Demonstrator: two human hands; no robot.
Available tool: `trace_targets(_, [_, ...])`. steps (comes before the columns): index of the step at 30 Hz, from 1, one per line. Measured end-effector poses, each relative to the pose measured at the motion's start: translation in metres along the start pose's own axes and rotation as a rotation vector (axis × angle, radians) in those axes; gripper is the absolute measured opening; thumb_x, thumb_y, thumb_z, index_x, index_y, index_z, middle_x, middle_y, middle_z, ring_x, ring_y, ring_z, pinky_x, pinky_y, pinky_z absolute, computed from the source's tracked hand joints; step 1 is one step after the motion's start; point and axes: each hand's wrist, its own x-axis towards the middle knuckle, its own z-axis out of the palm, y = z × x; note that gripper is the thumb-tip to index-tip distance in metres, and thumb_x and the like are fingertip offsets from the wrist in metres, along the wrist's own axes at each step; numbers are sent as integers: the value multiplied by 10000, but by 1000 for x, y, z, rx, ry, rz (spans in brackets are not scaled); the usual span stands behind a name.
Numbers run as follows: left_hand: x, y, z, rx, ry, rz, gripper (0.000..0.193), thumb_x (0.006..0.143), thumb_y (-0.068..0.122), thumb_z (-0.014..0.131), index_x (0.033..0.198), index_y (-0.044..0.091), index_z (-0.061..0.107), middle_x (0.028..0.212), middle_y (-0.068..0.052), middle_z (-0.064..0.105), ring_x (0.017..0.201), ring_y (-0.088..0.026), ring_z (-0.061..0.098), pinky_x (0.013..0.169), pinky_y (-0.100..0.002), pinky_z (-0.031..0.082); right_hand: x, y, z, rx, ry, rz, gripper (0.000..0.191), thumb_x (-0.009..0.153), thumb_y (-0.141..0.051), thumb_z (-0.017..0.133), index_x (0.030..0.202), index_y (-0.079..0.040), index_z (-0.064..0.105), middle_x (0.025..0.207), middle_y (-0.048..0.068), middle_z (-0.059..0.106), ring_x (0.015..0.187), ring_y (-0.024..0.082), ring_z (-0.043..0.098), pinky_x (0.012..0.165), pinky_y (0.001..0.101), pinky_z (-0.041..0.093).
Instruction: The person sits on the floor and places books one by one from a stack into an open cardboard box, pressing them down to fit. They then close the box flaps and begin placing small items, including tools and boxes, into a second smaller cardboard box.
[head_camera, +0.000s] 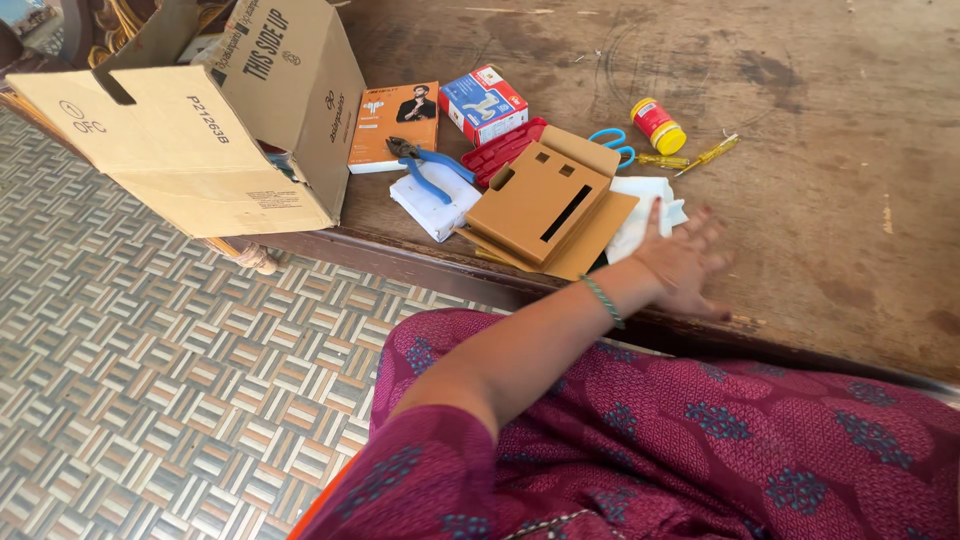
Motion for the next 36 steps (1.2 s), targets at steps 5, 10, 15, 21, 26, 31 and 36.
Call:
trace_targets(5, [7, -5, 23, 30, -114, -88, 924, 812, 811, 468, 1514, 211, 431, 1645, -113, 265, 1567, -291, 105, 1124, -796, -109, -4, -1, 7, -71, -41, -27, 379, 934, -305, 690, 1215, -61, 764, 1137, 214, 761, 1051, 344, 723, 954, 461, 553])
trace_targets(10, [18, -47, 49, 201, -21, -171, 768, 969, 620, 452, 1470, 39, 491, 1631, -149, 346, 1574, -226, 172, 1176, -707, -151, -10, -18, 6, -130, -82, -68, 363, 944, -303, 670, 1201, -72, 781, 1126, 217, 763, 1043, 353, 724, 952, 469, 557])
trace_targets(15, [26, -57, 55, 212, 11, -180, 576, 1008, 446, 432, 1374, 21, 563, 1588, -187, 392, 1560, -274, 191, 1164, -724, -158, -17, -79, 2, -210, -146, -180, 353, 953, -301, 651, 1187, -83, 799, 1114, 220, 766, 1034, 363, 726, 950, 478, 561])
trace_targets(21, [21, -45, 45, 133, 45, -205, 524, 961, 427, 487, 1306, 58, 626, 1533, -162, 464, 1554, -305, 218, 1189, -686, -122, -27, -129, -15, 475, -358, -430, 356, 878, -197, 714, 1204, -58, 746, 1104, 148, 758, 1031, 292, 698, 924, 423, 514])
trace_targets(26, [14, -46, 43, 105, 90, -195, 537, 940, 402, 506, 1319, 34, 606, 1497, -185, 488, 1539, -340, 235, 1193, -668, -109, 17, -41, -18, 689, -210, -185, 283, 1050, -132, 702, 1259, 58, 700, 1119, 252, 733, 1004, 393, 687, 896, 478, 518])
trace_targets(31, [22, -43, 58, 115, 98, -203, 425, 962, 235, 431, 1310, 59, 602, 1511, -208, 474, 1546, -352, 236, 1191, -689, -118, 29, 24, 24, 541, -206, -96, 669, 893, -211, 832, 1424, 91, 559, 1252, 230, 686, 1118, 320, 679, 864, 441, 558])
trace_targets(36, [19, -41, 61, 113, 182, -204, 480, 987, 333, 385, 1333, 72, 590, 1532, -201, 473, 1547, -332, 259, 1222, -665, -101, 14, -12, 21, 47, -433, -79, 608, 926, -380, 766, 1397, -11, 656, 1099, 249, 829, 1063, 352, 761, 946, 447, 572])
